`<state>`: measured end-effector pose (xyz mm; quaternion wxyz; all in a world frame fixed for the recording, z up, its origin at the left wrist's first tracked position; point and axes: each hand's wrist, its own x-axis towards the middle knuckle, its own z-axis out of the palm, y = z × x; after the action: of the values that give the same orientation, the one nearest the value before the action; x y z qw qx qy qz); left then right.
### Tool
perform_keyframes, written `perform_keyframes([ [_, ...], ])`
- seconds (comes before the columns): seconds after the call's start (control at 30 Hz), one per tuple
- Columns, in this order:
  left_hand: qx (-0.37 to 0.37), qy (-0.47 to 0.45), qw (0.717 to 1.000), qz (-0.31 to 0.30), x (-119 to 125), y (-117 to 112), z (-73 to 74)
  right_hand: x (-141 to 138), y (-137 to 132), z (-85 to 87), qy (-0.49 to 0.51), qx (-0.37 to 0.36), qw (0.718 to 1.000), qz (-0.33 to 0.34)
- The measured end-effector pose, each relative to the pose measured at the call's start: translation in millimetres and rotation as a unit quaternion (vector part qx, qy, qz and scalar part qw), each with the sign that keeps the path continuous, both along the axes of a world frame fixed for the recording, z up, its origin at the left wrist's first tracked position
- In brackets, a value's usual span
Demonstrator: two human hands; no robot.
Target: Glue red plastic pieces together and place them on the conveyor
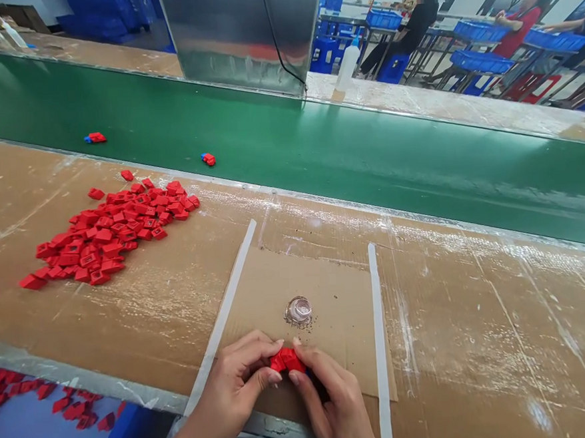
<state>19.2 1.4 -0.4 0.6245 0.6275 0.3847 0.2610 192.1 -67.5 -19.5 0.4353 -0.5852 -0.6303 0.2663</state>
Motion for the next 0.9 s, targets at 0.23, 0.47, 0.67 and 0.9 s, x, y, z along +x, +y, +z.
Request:
perform_keyframes([
  [0.23,0.045,0.025,0.999,-0.008,-1.2,-3.3,2.2,-1.6,2.9,0.8,0.019,0.006,1.0,0.013],
  [0.47,-0.051,-0.006,0.998,0.032,3.1,-2.1,-2.5,-1.7,-2.7,-8.4,0.078,-0.037,0.996,-0.036],
  [0.67,-0.122,-0.006,0.992,0.018,5.6,-1.0,-1.0,-2.0,-3.0,-6.8,0.094,-0.005,0.994,-0.048],
  [0.9,-0.08,0.026,0.996,-0.036,1.2,0.7,2.0,0.7,5.1,2.3,0.045,0.018,0.999,-0.004],
])
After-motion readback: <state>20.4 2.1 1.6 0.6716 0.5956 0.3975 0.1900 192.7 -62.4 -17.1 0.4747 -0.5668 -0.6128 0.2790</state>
